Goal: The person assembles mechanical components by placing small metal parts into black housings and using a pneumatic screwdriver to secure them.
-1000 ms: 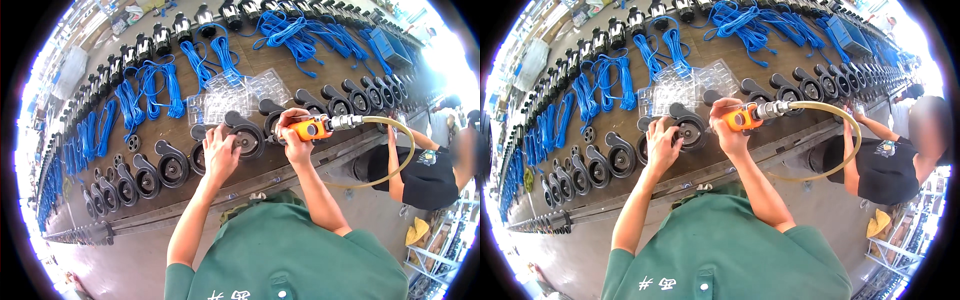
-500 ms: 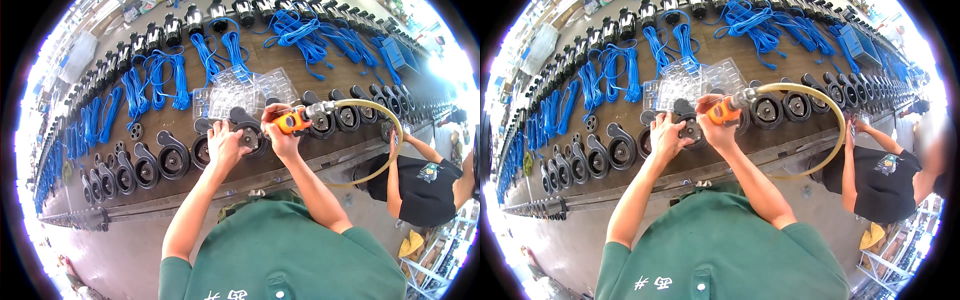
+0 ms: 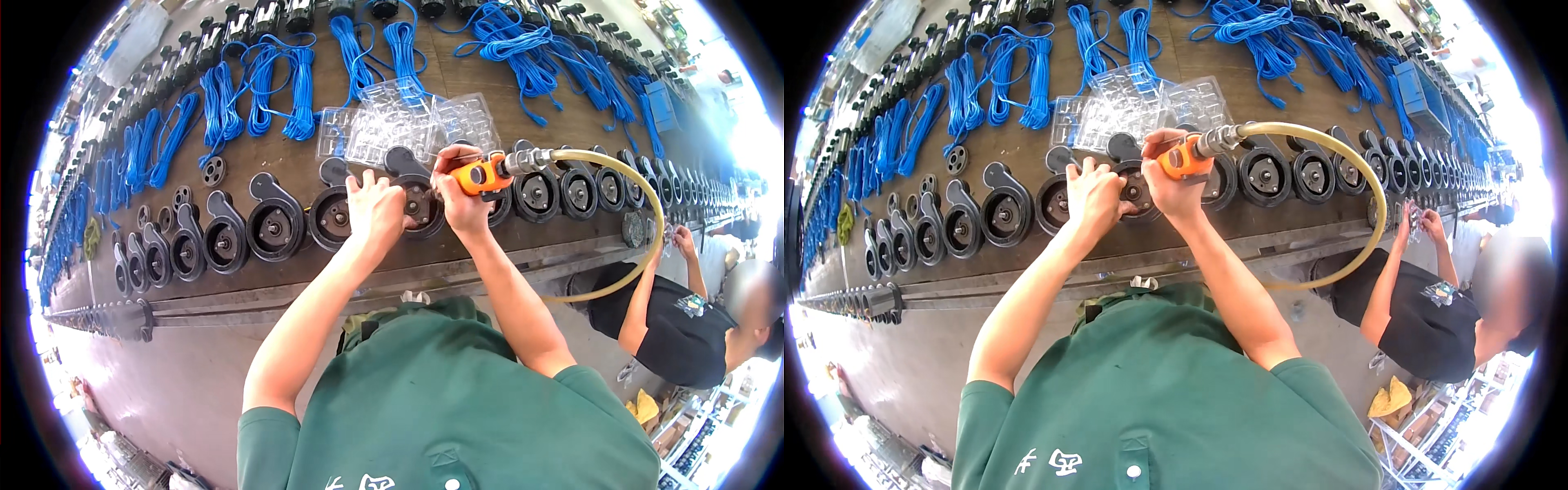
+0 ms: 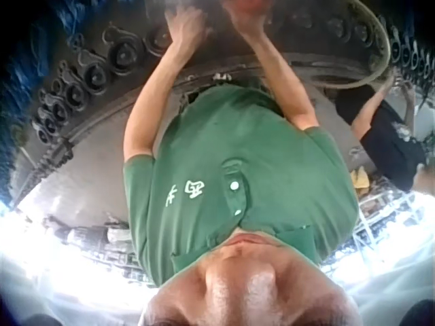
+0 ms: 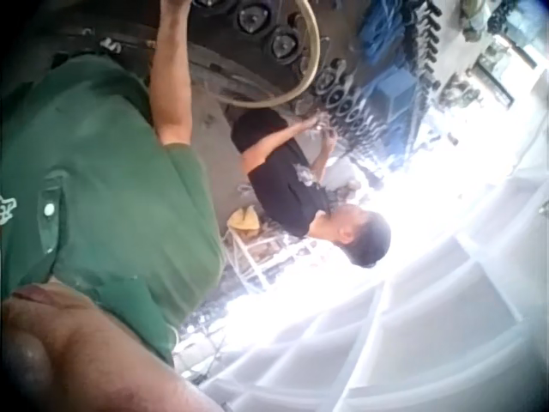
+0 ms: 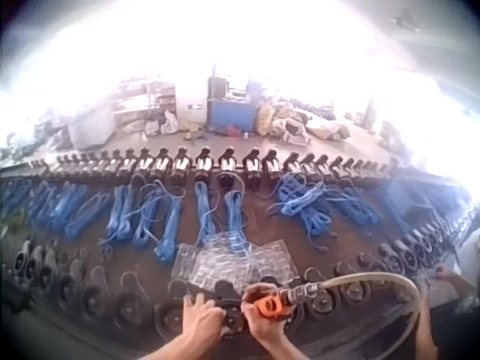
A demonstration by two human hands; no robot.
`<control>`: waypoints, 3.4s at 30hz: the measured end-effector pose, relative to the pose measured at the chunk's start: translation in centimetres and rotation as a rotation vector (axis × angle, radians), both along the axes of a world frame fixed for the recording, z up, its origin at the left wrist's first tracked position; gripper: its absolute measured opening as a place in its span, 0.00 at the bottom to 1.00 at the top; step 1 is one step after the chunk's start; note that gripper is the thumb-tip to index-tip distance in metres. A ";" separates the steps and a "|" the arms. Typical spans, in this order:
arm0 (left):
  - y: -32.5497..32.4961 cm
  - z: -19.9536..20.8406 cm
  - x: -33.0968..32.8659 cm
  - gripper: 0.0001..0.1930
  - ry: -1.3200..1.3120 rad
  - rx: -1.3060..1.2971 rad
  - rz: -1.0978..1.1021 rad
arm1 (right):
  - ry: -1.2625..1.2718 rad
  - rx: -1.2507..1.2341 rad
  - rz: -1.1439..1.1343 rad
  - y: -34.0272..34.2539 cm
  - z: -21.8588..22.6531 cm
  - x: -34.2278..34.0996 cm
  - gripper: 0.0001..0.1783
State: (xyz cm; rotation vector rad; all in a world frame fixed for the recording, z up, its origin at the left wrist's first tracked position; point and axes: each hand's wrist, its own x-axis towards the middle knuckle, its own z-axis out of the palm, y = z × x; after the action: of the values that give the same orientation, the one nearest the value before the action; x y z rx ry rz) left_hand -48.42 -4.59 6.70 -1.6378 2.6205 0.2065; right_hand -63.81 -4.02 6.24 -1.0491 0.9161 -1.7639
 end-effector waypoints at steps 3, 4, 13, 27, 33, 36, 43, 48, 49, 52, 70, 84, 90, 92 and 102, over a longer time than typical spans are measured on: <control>-0.2 0.2 -0.1 0.22 -0.018 0.023 0.009 | 0.020 -0.027 -0.019 -1.2 0.1 0.0 0.15; -0.2 0.2 -0.1 0.21 -0.020 0.035 0.014 | 0.003 -0.029 -0.007 -1.4 0.0 0.1 0.15; 0.0 -0.2 0.1 0.20 0.024 -0.018 0.020 | 0.001 -0.036 -0.004 -2.2 -0.1 0.6 0.15; -0.2 -0.1 -0.1 0.18 0.015 0.009 0.024 | 0.218 -0.042 0.086 -3.2 0.4 1.5 0.14; 0.0 0.2 -0.1 0.19 0.024 0.009 0.055 | 0.082 0.014 0.107 -1.1 1.5 0.5 0.16; 0.1 0.0 0.0 0.19 0.029 0.023 0.061 | 0.066 0.069 0.094 0.8 1.6 0.1 0.15; -0.2 0.5 -0.1 0.19 0.041 0.048 0.051 | 0.046 0.061 0.089 2.4 0.8 -0.5 0.16; -0.2 0.4 0.0 0.19 0.034 0.067 0.062 | 0.035 0.046 0.132 2.2 0.7 -0.4 0.16; -0.2 0.5 0.0 0.19 0.030 0.075 0.062 | 0.035 0.049 0.138 2.3 0.7 -0.3 0.16; -0.3 0.3 0.0 0.19 0.028 0.072 0.066 | 0.057 0.070 0.156 2.7 0.1 -0.3 0.15; 2.4 -0.2 1.2 0.22 0.495 -0.148 0.139 | 0.140 -0.006 0.218 2.6 1.4 0.4 0.17; 7.8 -7.4 -2.2 0.25 1.406 0.541 0.881 | 0.018 0.006 0.278 -0.1 -0.1 4.0 0.16; 7.6 -9.2 -3.2 0.22 1.435 0.280 0.771 | 0.055 0.053 0.288 -0.1 0.2 3.7 0.14; 7.4 -7.9 -3.6 0.20 1.520 0.324 0.739 | 0.110 0.025 0.242 0.0 0.0 3.6 0.13; 6.9 -11.5 -3.9 0.25 1.674 0.417 0.762 | 0.380 -0.166 0.230 -0.2 1.7 4.2 0.09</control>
State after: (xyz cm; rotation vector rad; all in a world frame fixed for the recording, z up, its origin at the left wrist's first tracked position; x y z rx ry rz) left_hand -52.32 2.34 -4.82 -2.6593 1.6307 2.8707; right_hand -59.60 -4.21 7.98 -1.5704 0.8418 -1.4934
